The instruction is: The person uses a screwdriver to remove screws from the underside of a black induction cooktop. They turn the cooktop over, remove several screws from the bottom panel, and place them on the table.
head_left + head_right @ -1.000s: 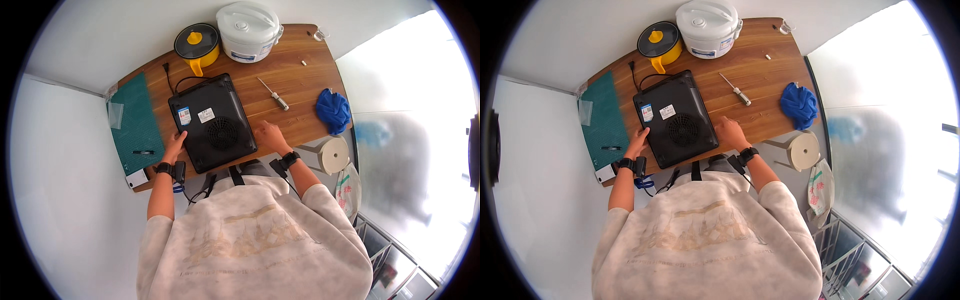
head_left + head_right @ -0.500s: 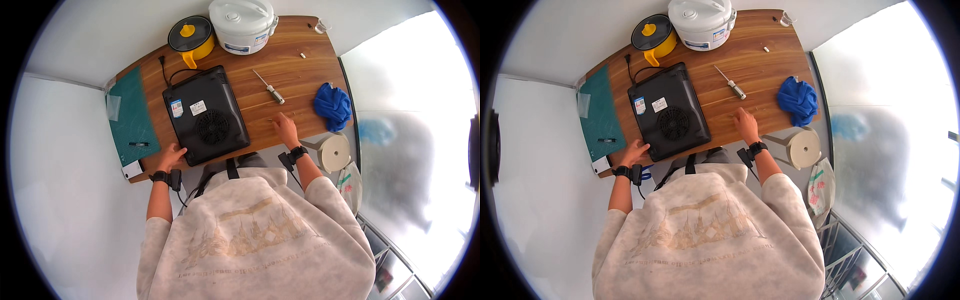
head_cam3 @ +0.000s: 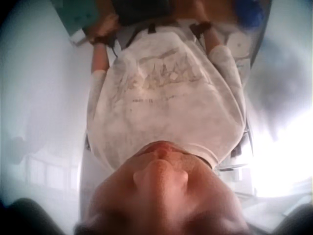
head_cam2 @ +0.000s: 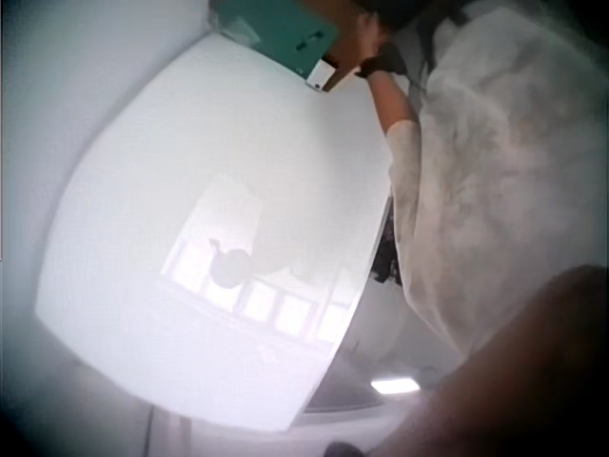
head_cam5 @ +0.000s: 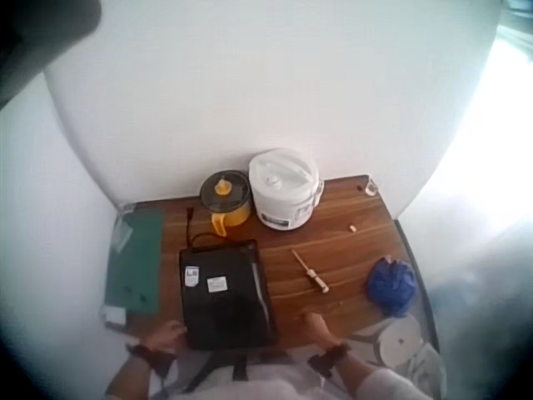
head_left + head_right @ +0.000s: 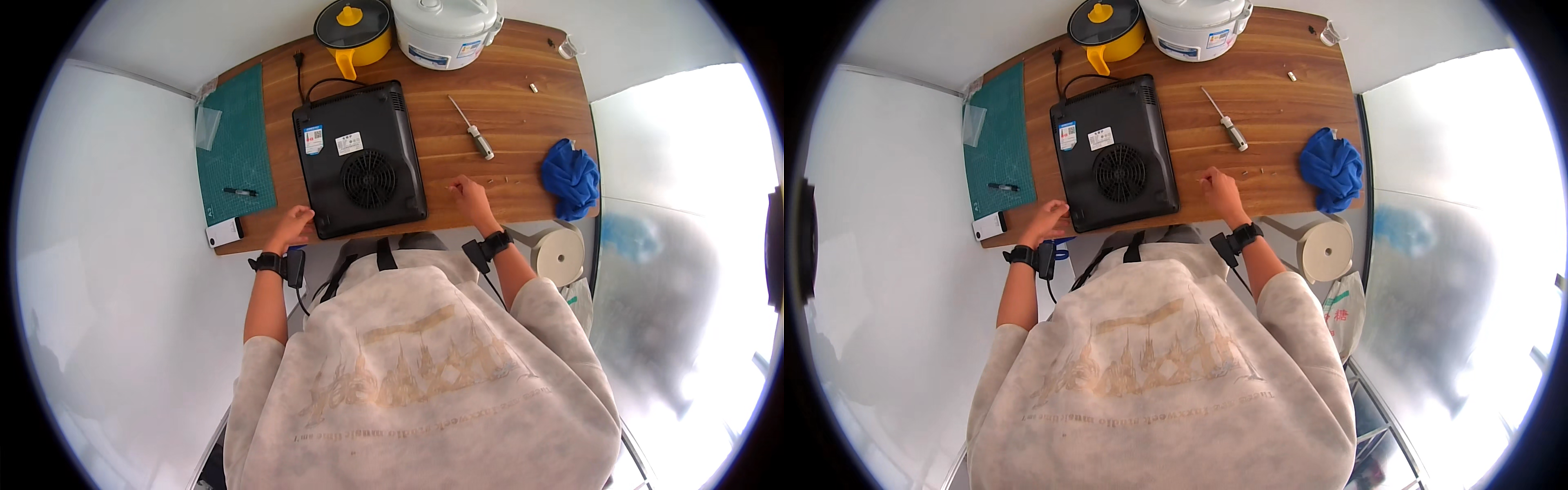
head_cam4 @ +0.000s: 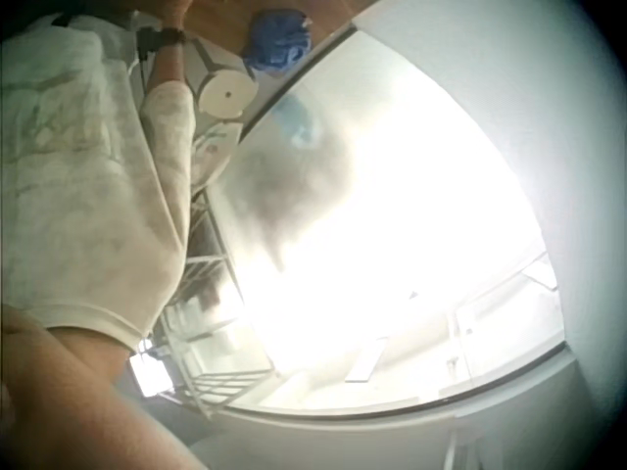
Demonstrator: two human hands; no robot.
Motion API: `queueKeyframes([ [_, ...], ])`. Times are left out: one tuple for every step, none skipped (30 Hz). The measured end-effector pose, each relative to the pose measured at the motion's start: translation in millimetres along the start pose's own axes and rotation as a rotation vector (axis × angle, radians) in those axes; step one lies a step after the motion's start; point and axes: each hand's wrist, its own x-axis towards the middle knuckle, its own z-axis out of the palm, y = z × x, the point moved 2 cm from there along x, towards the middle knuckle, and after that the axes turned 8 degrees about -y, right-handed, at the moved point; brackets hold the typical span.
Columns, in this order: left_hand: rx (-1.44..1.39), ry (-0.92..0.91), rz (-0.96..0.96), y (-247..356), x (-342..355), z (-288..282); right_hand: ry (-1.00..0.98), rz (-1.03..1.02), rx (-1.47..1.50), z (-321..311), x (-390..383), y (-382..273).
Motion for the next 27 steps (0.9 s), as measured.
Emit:
queueKeyframes([
  [-0.020, -0.008, -0.003, 3, -2, 1, -0.071, 0.026, 0.023, 6, -5, -6],
  [-0.027, -0.002, 0.000, 0, -4, 1, -0.149, 0.045, 0.044, 9, -10, -20],
  [-0.025, -0.002, 0.007, 0, -3, 1, -0.185, 0.046, 0.082, 12, -15, -28],
  [-0.024, -0.001, 0.013, -1, -1, 0, -0.221, 0.047, 0.121, 14, -20, -34],
  [-0.022, -0.002, 0.013, 0, 1, 0, -0.256, 0.051, 0.158, 16, -25, -38],
  [-0.019, -0.002, 0.012, 1, 4, 0, -0.251, 0.049, 0.166, 19, -29, -40],
  [-0.018, -0.002, 0.012, 1, 6, 0, -0.246, 0.048, 0.173, 21, -32, -41],
  [-0.006, -0.005, 0.014, 4, 6, 1, -0.240, 0.047, 0.182, 24, -33, -41],
  [0.005, -0.008, 0.016, 6, 7, 1, -0.230, 0.055, 0.180, 27, -35, -41],
  [0.016, -0.011, 0.018, 8, 7, 1, -0.219, 0.063, 0.177, 29, -36, -40],
  [0.021, -0.002, 0.023, 7, 9, 1, -0.212, 0.071, 0.175, 32, -37, -41],
  [0.025, 0.006, 0.028, 5, 10, 1, -0.204, 0.069, 0.168, 33, -37, -41],
  [0.029, 0.015, 0.033, 4, 12, 0, -0.195, 0.066, 0.160, 35, -38, -42],
  [0.027, 0.017, 0.035, 2, 14, 0, -0.186, 0.064, 0.153, 36, -39, -41],
  [0.025, 0.019, 0.036, 0, 16, -1, -0.179, 0.062, 0.146, 38, -39, -40],
  [0.022, 0.021, 0.037, -2, 17, -2, -0.173, 0.058, 0.139, 39, -38, -40],
  [0.018, 0.020, 0.037, -3, 19, -3, -0.166, 0.054, 0.129, 39, -37, -40],
  [0.014, 0.020, 0.036, -3, 20, -3, -0.160, 0.071, 0.127, 41, -37, -41],
  [0.009, 0.020, 0.035, -4, 22, -3, -0.154, 0.087, 0.126, 43, -37, -42],
  [0.009, 0.014, 0.036, -4, 22, -3, -0.149, 0.102, 0.123, 45, -37, -44],
  [0.009, 0.009, 0.037, -4, 23, -4, -0.131, 0.102, 0.112, 46, -37, -44],
  [0.008, 0.004, 0.038, -4, 24, -4, -0.113, 0.102, 0.101, 48, -38, -44],
  [0.016, 0.003, 0.038, -3, 23, -4, -0.096, 0.102, 0.090, 49, -38, -45],
  [0.024, 0.001, 0.038, -3, 23, -4, -0.097, 0.103, 0.080, 50, -37, -46],
  [0.032, 0.000, 0.037, -2, 23, -4, -0.097, 0.104, 0.070, 50, -37, -46],
  [0.039, -0.002, 0.046, -4, 25, -5, -0.098, 0.106, 0.061, 49, -38, -48],
  [0.046, -0.004, 0.054, -5, 27, -7, -0.093, 0.114, 0.065, 49, -39, -49],
])
